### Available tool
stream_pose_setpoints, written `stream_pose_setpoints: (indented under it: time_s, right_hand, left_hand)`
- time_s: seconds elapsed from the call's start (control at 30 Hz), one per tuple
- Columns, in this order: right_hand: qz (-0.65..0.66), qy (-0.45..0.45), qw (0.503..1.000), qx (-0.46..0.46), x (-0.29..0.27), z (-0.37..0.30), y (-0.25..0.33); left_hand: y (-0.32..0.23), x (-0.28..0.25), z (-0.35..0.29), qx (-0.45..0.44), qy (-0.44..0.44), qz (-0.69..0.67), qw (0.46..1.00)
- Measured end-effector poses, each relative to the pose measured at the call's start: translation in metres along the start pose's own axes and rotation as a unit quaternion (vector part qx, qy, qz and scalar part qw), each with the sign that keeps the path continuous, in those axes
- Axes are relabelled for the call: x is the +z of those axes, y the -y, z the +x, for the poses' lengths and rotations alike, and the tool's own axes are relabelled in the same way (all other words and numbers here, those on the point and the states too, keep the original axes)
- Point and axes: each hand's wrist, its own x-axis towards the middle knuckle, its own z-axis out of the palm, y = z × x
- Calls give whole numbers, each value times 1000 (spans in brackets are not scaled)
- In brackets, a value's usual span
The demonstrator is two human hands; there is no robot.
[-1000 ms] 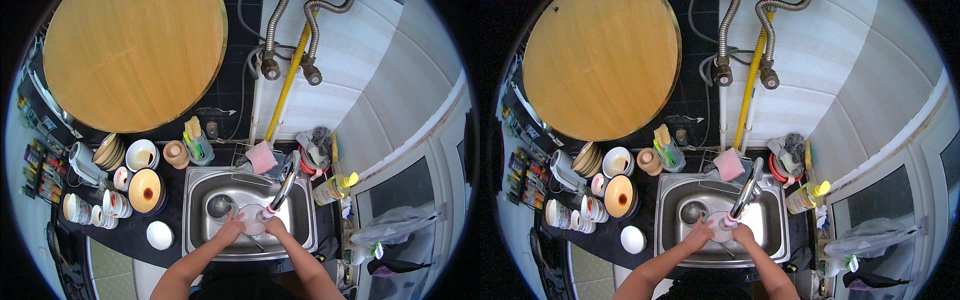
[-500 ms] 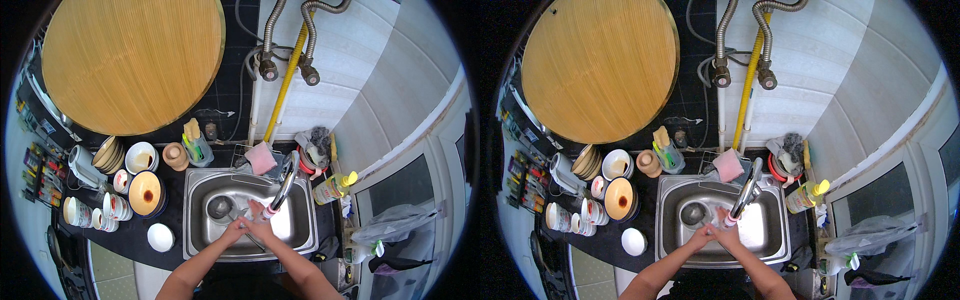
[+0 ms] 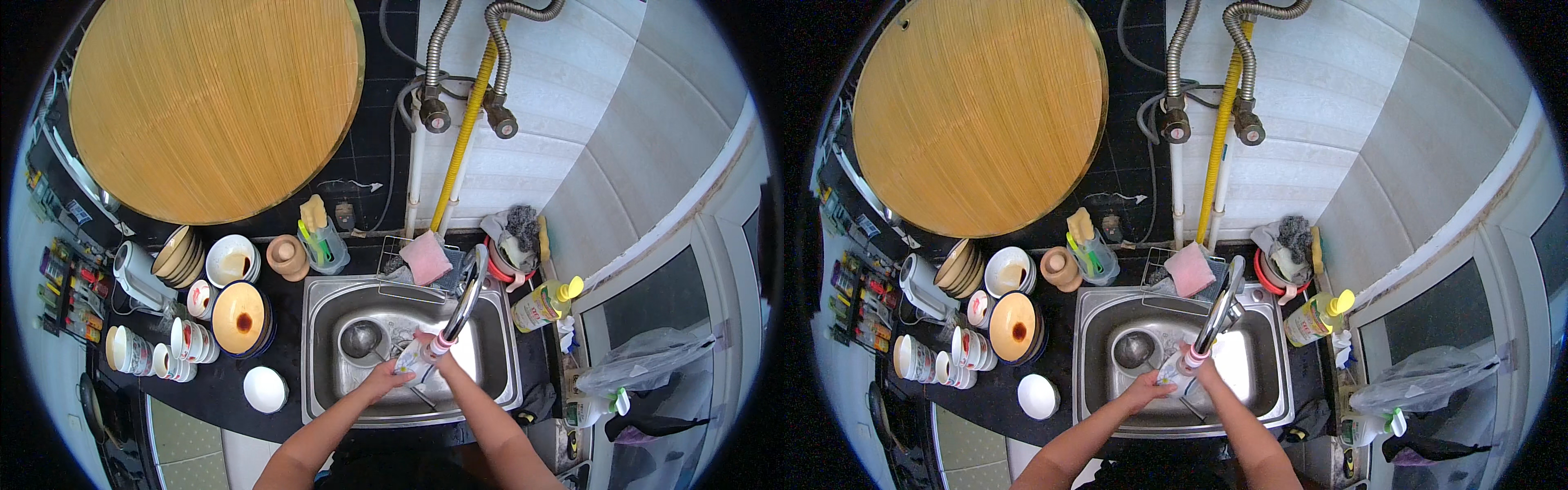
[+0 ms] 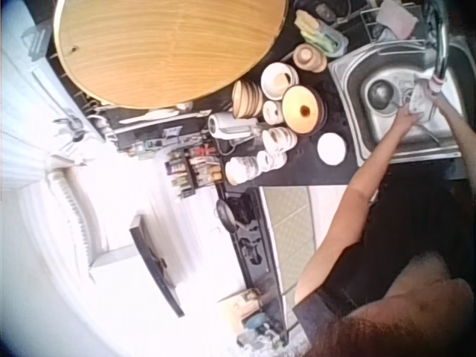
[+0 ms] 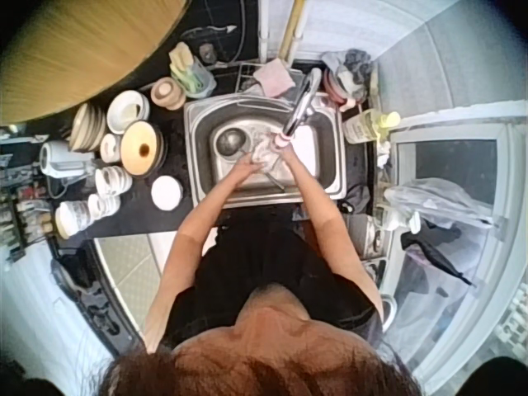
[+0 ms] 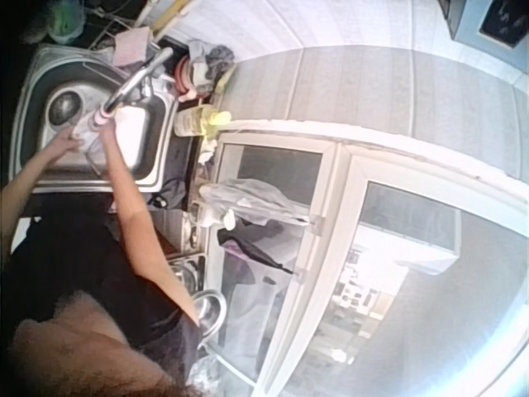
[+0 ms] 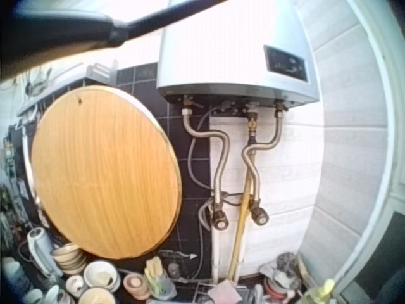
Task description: The person washes various kitchen items in a sink, including a metal bowl, a white bowl, a ladle, chopsticks, and a frying pan. They use a sponge and running water to clean each item individually, rinsing them thoroughly before placing them aside.
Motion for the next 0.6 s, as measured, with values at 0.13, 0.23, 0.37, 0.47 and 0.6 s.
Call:
stream_pose_setpoints:
  time_s: [0.13,0.23,0.37,0.47,0.6]
  right_hand:
    - [243,28,961,129,-11,-14,2]
    - [255,-5,961,110,5,-35,3]
    - [131,30,989,69,11,-45,2]
    - [111,10,991,78,13,-42,15]
    - [80,6,987,138,1,-26,0]
  left_hand:
    - [7,-7,4,-25,55,-272,960]
    - [-2,-9,2,-18,64,-375,924]
    - [0,-16,3,-19,66,-411,909]
    - [1,-14,2,-26,56,-408,911]
    - [1,-9,2,-49,70,-393,916]
